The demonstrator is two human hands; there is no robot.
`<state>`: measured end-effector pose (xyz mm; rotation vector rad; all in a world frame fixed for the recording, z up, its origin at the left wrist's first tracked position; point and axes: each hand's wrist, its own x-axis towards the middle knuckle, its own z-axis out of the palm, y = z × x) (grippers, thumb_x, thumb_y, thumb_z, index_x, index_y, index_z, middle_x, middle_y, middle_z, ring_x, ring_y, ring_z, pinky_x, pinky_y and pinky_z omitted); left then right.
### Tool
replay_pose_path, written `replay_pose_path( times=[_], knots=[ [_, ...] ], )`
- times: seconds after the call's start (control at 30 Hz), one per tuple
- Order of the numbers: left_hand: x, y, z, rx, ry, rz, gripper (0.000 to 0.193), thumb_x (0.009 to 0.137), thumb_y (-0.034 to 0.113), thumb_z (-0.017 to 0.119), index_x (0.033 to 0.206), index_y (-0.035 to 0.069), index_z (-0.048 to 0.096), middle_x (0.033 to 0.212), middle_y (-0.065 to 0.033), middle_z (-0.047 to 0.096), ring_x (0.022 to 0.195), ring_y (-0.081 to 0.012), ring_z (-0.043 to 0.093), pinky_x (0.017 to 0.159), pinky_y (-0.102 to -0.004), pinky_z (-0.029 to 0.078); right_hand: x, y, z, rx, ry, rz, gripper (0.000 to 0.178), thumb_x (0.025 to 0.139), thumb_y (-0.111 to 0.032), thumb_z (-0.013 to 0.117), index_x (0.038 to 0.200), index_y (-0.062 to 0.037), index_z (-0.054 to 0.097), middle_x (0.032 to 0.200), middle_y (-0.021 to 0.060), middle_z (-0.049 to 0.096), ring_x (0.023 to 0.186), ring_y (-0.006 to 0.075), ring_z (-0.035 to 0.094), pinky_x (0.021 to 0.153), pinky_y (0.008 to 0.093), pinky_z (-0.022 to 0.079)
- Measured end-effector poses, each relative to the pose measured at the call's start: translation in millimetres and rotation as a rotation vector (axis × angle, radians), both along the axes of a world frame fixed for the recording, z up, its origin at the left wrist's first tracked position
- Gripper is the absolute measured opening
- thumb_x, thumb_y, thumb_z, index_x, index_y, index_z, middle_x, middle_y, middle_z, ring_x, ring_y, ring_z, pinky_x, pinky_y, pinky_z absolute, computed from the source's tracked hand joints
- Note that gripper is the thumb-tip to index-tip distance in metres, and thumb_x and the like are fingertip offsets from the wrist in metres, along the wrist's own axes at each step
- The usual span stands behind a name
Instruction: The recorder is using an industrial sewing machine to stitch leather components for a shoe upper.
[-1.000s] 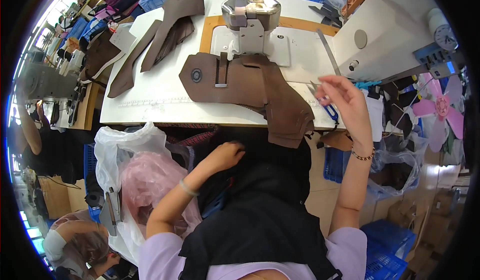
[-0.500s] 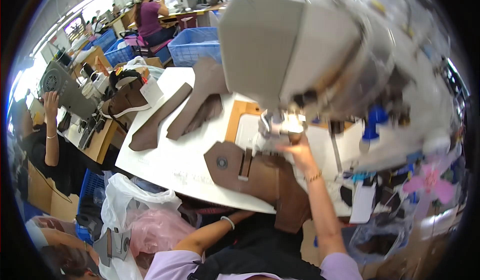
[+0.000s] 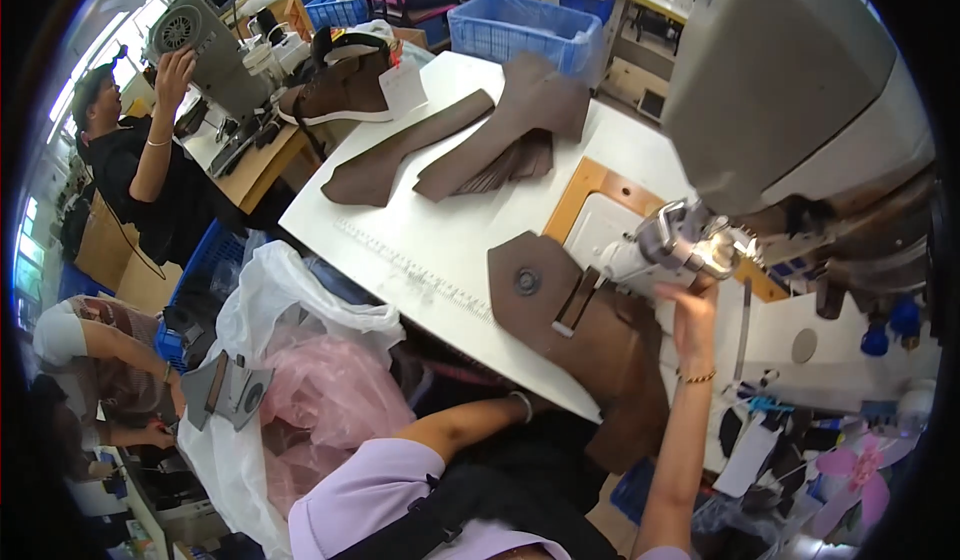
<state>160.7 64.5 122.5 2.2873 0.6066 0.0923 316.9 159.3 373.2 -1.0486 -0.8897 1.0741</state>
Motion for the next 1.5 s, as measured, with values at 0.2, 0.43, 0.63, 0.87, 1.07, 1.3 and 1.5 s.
replay_pose_path(
  times=[0.2, 0.43, 0.63, 0.87, 1.07, 1.3, 1.5],
  knots=[
    [-60.2, 39.5, 57.7, -0.329, -0.035, -0.134, 0.031, 0.085, 0.018, 0.053, 0.107, -0.002, 0.062, 0.111, -0.0241, 0.060, 0.109, -0.0386, 0.055, 0.095, -0.0469, 0.041, -0.9, -0.3, 4.9, -0.022, -0.055, -0.064, 0.057, 0.071, 0.002, 0.058, 0.124, 0.0032, 0.037, 0.108, 0.0169, 0.060, 0.083, 0.0246, 0.066, 0.081, 0.0350, 0.052],
    [-173.1, 78.7, 52.5, -0.472, 0.127, 0.123, 0.030, 0.086, 0.018, 0.052, 0.106, -0.002, 0.062, 0.110, -0.0235, 0.060, 0.107, -0.0383, 0.055, 0.094, -0.0466, 0.042, -4.5, 0.2, 6.5, 0.015, -0.034, -0.093, 0.047, 0.066, 0.004, 0.058, 0.111, 0.0101, 0.049, 0.098, 0.0180, 0.064, 0.077, 0.0256, 0.067, 0.070, 0.0309, 0.054],
    [-130.5, 48.4, -46.3, -0.224, 0.277, 0.271, 0.029, 0.086, 0.019, 0.052, 0.105, -0.001, 0.062, 0.109, -0.0230, 0.061, 0.106, -0.0381, 0.056, 0.092, -0.0464, 0.042, -4.9, 0.1, 3.4, 0.043, -0.064, -0.128, 0.049, 0.067, 0.002, 0.056, 0.114, 0.0074, 0.050, 0.099, 0.0172, 0.064, 0.078, 0.0254, 0.067, 0.074, 0.0335, 0.054],
    [-41.6, 3.3, -107.9, -0.182, 0.299, 0.323, 0.029, 0.087, 0.019, 0.051, 0.104, -0.001, 0.063, 0.107, -0.0224, 0.062, 0.104, -0.0378, 0.057, 0.091, -0.0462, 0.043, 1.5, 0.4, 7.6, 0.053, -0.126, -0.023, 0.049, 0.068, 0.003, 0.059, 0.116, 0.0079, 0.049, 0.102, 0.0170, 0.064, 0.079, 0.0249, 0.068, 0.073, 0.0323, 0.055],
    [-31.9, -10.5, -104.4, -0.166, 0.297, 0.327, 0.028, 0.087, 0.019, 0.051, 0.103, -0.001, 0.063, 0.106, -0.0219, 0.062, 0.103, -0.0376, 0.058, 0.090, -0.0460, 0.044, 2.1, 2.7, 11.7, 0.025, -0.169, 0.039, 0.049, 0.068, 0.005, 0.062, 0.116, 0.0086, 0.051, 0.107, 0.0176, 0.062, 0.083, 0.0258, 0.067, 0.073, 0.0338, 0.055],
    [-35.5, 6.2, -96.2, -0.167, 0.302, 0.339, 0.027, 0.088, 0.020, 0.051, 0.101, 0.000, 0.064, 0.105, -0.0213, 0.063, 0.101, -0.0374, 0.059, 0.089, -0.0458, 0.044, -4.7, -8.1, -0.3, 0.010, 0.150, -0.082, 0.059, 0.069, 0.011, 0.061, 0.125, 0.0028, 0.043, 0.114, 0.0172, 0.057, 0.094, 0.0310, 0.064, 0.073, 0.0377, 0.057],
    [-38.5, 19.8, -77.9, -0.186, 0.317, 0.347, 0.027, 0.088, 0.020, 0.050, 0.100, 0.000, 0.064, 0.103, -0.0208, 0.064, 0.099, -0.0372, 0.059, 0.088, -0.0456, 0.045, -7.9, -12.4, 18.1, -0.171, 0.057, -0.040, 0.069, 0.060, 0.010, 0.058, 0.128, -0.0009, 0.046, 0.118, 0.0137, 0.057, 0.108, 0.0282, 0.057, 0.074, 0.0374, 0.057]
  ],
)
